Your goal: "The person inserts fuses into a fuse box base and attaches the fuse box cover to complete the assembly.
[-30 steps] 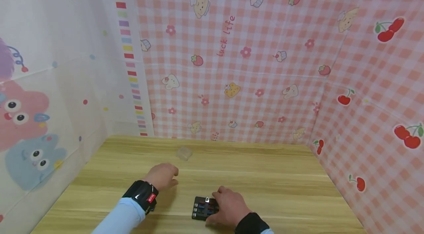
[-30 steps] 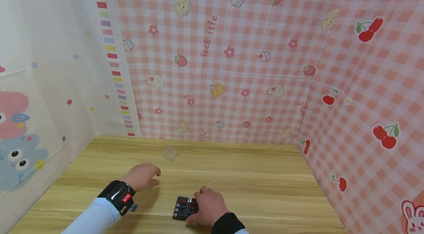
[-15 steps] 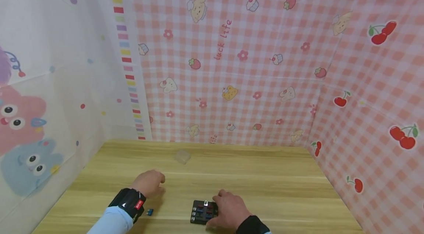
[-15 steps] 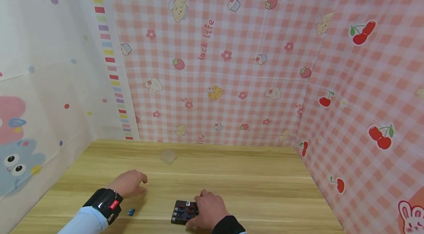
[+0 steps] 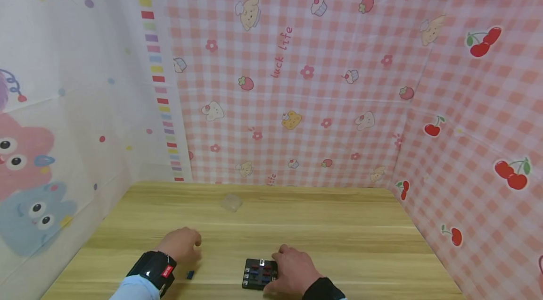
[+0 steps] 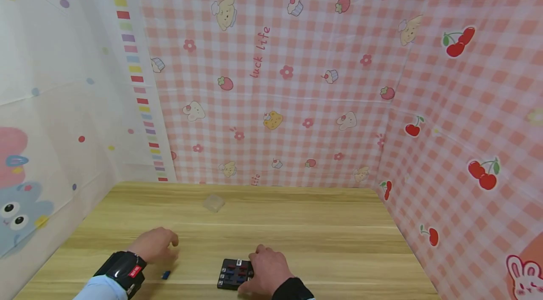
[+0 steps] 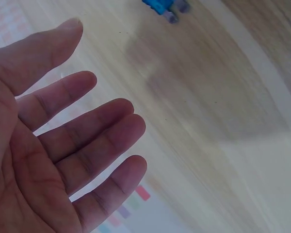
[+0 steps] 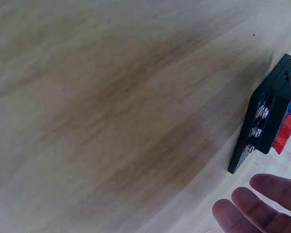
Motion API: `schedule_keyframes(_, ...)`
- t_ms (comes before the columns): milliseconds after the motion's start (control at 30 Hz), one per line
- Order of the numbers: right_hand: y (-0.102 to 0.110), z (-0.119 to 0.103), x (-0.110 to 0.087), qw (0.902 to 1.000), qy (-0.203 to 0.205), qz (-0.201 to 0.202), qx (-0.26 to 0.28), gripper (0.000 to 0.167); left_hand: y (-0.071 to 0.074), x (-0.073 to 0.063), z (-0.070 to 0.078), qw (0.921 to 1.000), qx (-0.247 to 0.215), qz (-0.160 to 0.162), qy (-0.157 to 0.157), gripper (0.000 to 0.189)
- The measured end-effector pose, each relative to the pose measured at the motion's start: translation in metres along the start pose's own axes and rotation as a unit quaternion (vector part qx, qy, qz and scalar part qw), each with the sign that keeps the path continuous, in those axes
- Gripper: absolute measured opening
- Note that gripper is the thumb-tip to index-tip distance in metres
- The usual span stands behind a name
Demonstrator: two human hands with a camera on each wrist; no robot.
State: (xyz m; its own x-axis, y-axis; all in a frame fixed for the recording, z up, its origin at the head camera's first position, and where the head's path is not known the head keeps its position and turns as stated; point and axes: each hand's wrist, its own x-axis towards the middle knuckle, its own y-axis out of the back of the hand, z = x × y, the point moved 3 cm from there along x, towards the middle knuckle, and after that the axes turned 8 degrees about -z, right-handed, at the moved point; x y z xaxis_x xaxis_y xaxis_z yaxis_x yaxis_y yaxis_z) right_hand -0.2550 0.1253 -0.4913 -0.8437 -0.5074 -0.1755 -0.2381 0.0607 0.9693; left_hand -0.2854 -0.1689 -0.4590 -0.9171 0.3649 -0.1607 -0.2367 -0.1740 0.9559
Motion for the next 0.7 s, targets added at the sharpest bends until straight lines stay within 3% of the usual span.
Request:
schedule_keyframes(367,0.0,-0.001,0.0,1.0,-0.001,-0.002,0.001,0.073,-0.01,-0.009,-0.004,0.9968,-0.028,-0.05,0.056,0.03)
schedule_keyframes(700,0.001,-0.001,0.0,1.0,0.0,0.003,-0.005,0.073,-0.015,-0.013,-0.003,0.9986,-0.024,-0.021,0.043,0.038)
